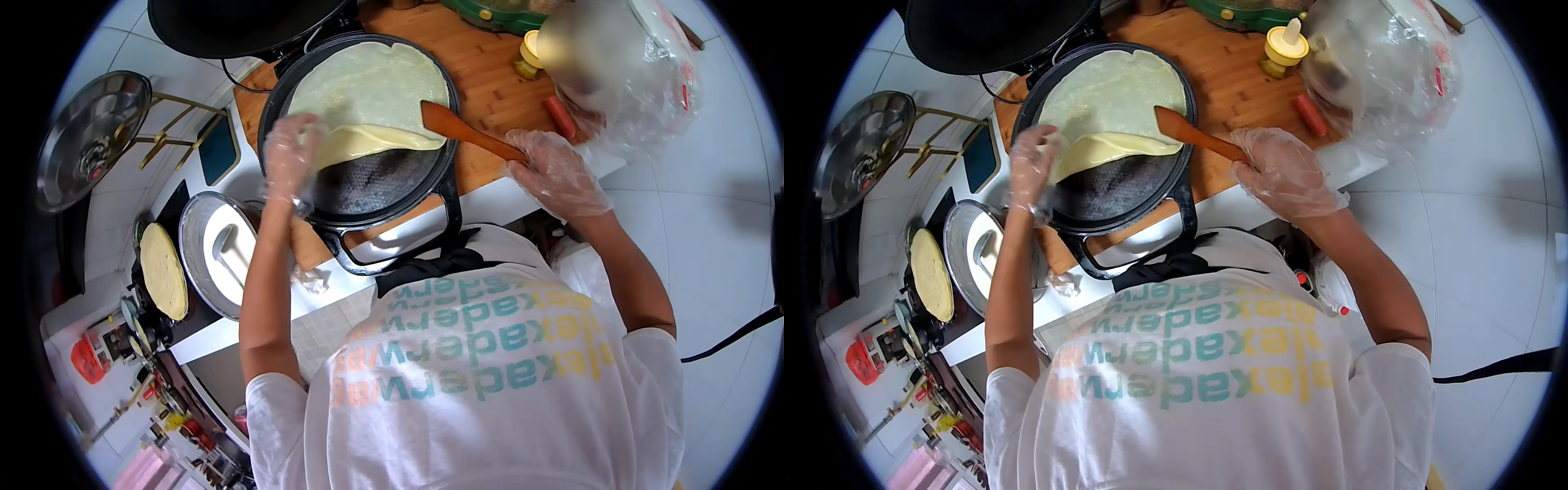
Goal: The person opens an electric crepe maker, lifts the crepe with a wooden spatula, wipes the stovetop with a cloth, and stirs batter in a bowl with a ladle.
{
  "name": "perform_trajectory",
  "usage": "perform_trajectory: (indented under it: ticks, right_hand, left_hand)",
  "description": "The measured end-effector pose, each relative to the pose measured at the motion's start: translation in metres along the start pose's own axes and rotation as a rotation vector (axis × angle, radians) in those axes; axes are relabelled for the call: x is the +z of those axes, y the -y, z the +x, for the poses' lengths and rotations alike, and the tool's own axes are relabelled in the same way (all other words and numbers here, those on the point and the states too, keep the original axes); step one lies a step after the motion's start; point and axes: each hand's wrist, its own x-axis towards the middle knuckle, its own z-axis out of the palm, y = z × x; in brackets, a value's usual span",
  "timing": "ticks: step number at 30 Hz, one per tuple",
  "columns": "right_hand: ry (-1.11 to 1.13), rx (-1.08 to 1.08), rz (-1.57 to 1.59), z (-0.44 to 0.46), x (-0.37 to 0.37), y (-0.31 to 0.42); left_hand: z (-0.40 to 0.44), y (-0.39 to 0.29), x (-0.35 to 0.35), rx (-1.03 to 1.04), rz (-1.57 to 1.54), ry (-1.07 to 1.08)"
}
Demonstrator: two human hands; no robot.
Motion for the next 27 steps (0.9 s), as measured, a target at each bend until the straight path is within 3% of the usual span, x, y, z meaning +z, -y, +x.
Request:
perform_trajectory:
  ticks: [2, 12, 18, 20, 21, 22, 26, 27]
  right_hand:
    - [-0.034, -0.023, -0.028, 0.002, 0.003, 0.001]
    - [-0.118, -0.087, -0.015, -0.003, 0.001, -0.005]
    - [-0.099, -0.001, 0.053, -0.011, 0.0, -0.006]
    - [-0.101, 0.013, 0.069, -0.013, 0.0, -0.01]
    - [-0.093, 0.024, 0.061, -0.013, -0.001, -0.011]
    - [-0.081, 0.032, 0.053, -0.012, -0.003, -0.011]
    - [-0.18, -0.106, 0.102, 0.0, 0.001, -0.01]
    - [-0.179, -0.104, 0.108, 0.004, 0.002, -0.007]
  left_hand:
    - [-0.009, -0.016, 0.005, 0.156, 0.102, 0.147]
    - [0.02, -0.02, 0.036, 0.396, 0.325, 0.385]
    - [0.017, -0.049, 0.015, 0.183, 0.261, 0.48]
    - [-0.015, -0.043, 0.003, 0.346, 0.151, 0.457]
    - [-0.03, -0.056, -0.01, 0.409, 0.303, 0.648]
    - [-0.05, -0.065, -0.021, 0.457, 0.351, 0.599]
    - [-0.061, -0.078, -0.048, 0.202, 0.295, 0.715]
    - [-0.057, -0.071, -0.043, 0.159, 0.225, 0.542]
